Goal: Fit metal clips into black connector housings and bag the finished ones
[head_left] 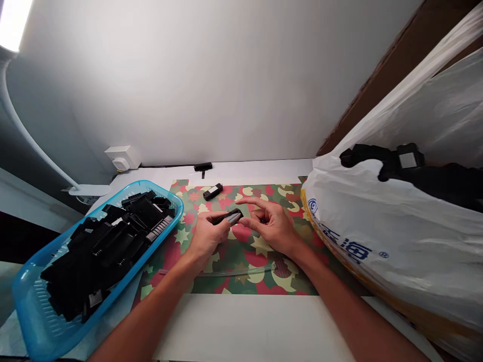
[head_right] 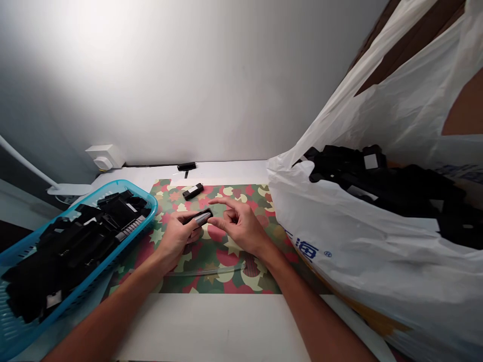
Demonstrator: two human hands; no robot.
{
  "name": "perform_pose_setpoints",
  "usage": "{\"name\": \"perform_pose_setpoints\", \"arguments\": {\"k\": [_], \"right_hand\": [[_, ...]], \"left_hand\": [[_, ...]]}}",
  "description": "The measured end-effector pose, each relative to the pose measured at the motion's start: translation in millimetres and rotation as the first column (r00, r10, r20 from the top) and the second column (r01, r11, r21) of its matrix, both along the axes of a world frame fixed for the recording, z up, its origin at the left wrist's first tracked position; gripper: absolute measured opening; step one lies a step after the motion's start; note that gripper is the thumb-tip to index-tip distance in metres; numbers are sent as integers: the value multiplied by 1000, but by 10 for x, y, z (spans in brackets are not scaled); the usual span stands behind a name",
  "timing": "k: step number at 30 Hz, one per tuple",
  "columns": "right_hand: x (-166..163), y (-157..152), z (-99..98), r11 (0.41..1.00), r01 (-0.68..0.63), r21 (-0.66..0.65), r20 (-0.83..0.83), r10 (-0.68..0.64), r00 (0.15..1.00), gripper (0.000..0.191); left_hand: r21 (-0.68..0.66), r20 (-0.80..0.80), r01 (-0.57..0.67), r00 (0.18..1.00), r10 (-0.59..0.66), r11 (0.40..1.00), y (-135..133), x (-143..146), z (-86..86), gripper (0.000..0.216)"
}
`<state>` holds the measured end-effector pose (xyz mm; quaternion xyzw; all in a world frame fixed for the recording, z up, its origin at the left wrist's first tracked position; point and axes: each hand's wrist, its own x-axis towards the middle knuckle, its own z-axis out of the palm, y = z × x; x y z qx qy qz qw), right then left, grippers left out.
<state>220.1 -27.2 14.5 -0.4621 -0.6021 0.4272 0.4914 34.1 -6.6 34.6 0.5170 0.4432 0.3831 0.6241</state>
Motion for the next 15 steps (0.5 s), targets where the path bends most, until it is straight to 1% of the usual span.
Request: {"name": "perform_pose_setpoints", "arguments": {"k": [3,5,7,11,15], "right_hand": [[-26,8,-20,998,-40,-52,-172,30,985,50],[-50,17,-41,993,-71,-98,-311,38,950,58],[-79,20,-47,984,-118,-136,-396,55,917,63],[-138,2,10,980,-153,-128,-416,88,905,61],[-165,-28,89,977,-189,-102,-385,137,913,54]], "left_hand": [[-25,24,31,999,-30,999,-17,-5,4,36],[-48,33,59,998,-58,997,-23,-14,-5,36],[-74,48,101,994,-97,992,-24,-22,-15,38],[-144,59,204,978,-198,968,-34,-19,15,41],[-193,55,244,970,-238,950,-52,3,74,49]]}}
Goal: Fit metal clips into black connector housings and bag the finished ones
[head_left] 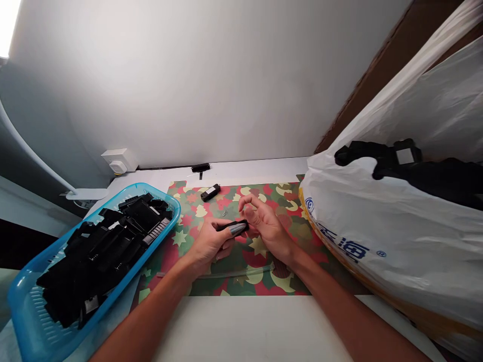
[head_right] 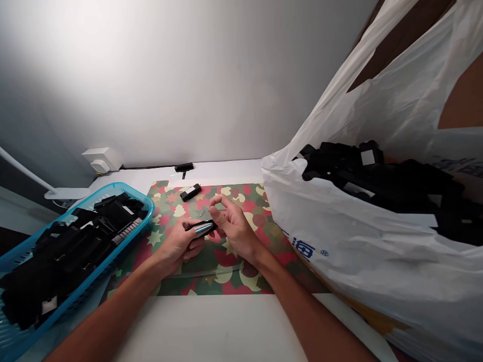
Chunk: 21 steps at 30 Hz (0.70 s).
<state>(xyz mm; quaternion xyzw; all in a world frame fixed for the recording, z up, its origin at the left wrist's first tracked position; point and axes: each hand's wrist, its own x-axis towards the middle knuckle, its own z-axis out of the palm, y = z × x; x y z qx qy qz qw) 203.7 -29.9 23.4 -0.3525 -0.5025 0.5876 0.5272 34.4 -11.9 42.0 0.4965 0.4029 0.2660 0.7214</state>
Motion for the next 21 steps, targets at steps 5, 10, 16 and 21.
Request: {"name": "perform_pose_setpoints", "arguments": {"k": [5,10,16,21], "right_hand": [[-9,-17,24,1000,18,16,33,-19,999,54],[-14,5,-14,993,104,48,22,-105,994,53],[-14,24,-43,973,189,131,75,-200,977,49],[-34,-14,-65,941,266,209,182,-305,935,45]], "left_hand": [[-16,-15,21,1000,-21,1000,11,6,-19,53],[14,-7,8,1000,-8,1000,23,6,-62,55],[70,-80,-54,995,60,996,21,-18,-115,51],[98,-103,-99,989,109,990,11,-14,-136,45]]}}
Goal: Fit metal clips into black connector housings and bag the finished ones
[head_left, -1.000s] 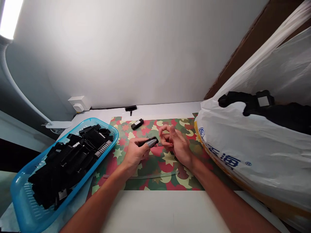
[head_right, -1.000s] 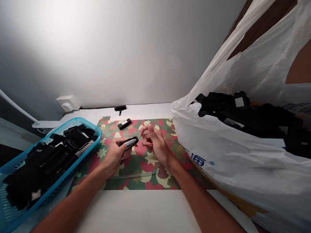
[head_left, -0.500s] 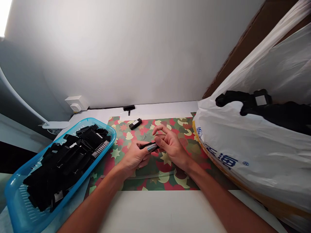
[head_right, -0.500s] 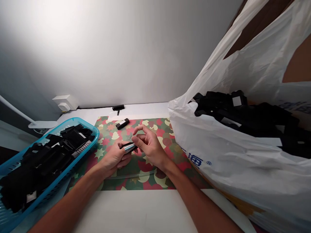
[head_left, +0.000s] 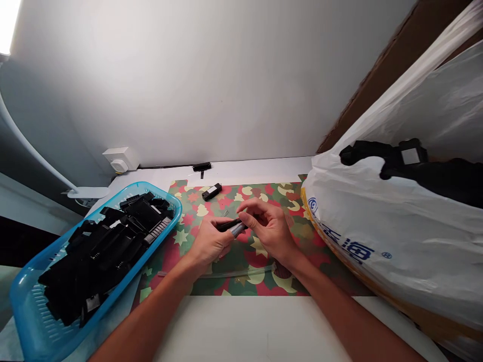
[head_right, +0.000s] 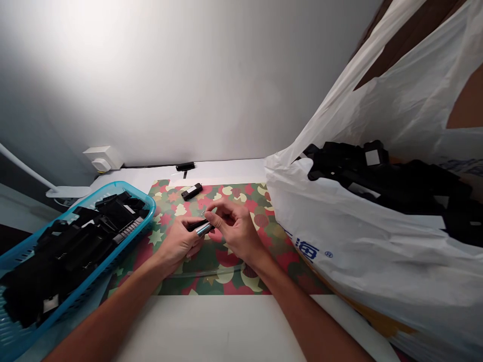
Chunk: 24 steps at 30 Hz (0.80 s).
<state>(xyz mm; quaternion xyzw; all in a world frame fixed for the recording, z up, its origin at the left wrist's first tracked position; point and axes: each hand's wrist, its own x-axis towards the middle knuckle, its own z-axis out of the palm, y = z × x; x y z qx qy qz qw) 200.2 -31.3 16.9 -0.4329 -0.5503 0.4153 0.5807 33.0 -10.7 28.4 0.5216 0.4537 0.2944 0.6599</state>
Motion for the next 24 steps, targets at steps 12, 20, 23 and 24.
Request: {"name": "perform_pose_setpoints", "arguments": {"k": [12,20,23,24], "right_hand": [[57,1,-105,984,-28,173,204,-8,979,41],[43,6,-96,980,-55,190,265,3,964,40],[30,16,-58,995,-11,102,194,-9,981,42],[31,27,-51,998,26,65,144,-35,989,43]], "left_hand": [[107,-98,-26,994,37,994,2,-5,-15,32],[99,-120,-44,991,56,994,13,-3,0,31],[125,-93,-57,993,69,991,24,12,19,36],[142,-80,-71,993,83,987,30,18,24,37]]}}
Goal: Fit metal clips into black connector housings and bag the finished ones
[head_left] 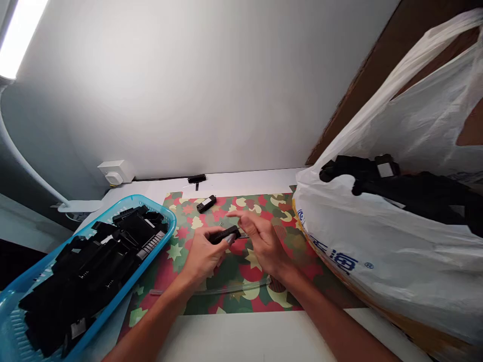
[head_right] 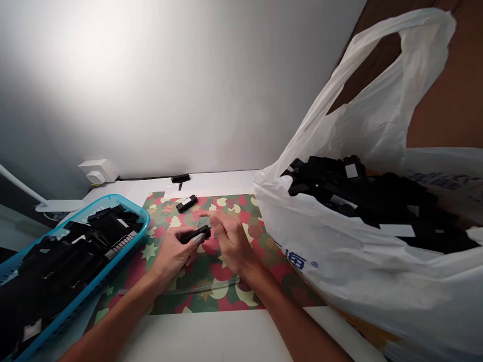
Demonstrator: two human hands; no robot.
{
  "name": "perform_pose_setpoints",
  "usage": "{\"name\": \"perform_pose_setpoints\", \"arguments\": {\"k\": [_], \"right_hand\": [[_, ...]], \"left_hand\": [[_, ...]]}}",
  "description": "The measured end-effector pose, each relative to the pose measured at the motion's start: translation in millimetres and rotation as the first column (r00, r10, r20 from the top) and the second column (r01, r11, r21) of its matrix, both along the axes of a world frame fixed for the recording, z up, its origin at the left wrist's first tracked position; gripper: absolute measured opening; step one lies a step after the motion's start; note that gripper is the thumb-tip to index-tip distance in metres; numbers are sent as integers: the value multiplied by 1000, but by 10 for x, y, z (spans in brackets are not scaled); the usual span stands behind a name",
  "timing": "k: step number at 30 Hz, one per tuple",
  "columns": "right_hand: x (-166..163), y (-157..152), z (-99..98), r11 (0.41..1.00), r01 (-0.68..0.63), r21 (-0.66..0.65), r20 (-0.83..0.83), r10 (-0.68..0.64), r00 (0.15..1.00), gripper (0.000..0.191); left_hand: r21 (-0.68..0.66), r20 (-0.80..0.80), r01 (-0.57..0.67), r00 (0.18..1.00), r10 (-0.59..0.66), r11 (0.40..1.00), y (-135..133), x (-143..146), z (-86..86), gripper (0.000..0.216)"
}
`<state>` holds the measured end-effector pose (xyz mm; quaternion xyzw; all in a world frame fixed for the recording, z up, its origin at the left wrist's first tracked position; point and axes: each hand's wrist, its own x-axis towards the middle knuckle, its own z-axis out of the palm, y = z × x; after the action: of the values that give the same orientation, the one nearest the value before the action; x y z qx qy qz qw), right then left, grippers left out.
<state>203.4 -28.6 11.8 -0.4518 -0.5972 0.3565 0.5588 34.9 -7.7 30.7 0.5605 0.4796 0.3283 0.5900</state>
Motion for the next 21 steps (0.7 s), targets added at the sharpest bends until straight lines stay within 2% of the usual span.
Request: {"name": "perform_pose_setpoints", "arguments": {"k": [4,8,11,18,21], "right_hand": [[38,86,-45,993,85,-79,-199,-99,975,27],[76,170,-167,994,48,-94,-176,-64,982,27],[84,194,-217,994,50,-99,-144,-64,987,26],[98,208,-173,996,-10,-90,-181,-6,983,15],[98,190,-152,988,-67,-141,-273,26,962,27]], "left_hand": [[41,52,-82,995,80,996,33,16,4,28],[23,147,-132,981,127,991,60,7,-2,40],[7,176,-189,967,185,982,64,-15,-4,34],[73,207,-275,945,255,959,86,-33,-43,26],[35,281,-321,912,299,946,107,-23,-89,21]]}}
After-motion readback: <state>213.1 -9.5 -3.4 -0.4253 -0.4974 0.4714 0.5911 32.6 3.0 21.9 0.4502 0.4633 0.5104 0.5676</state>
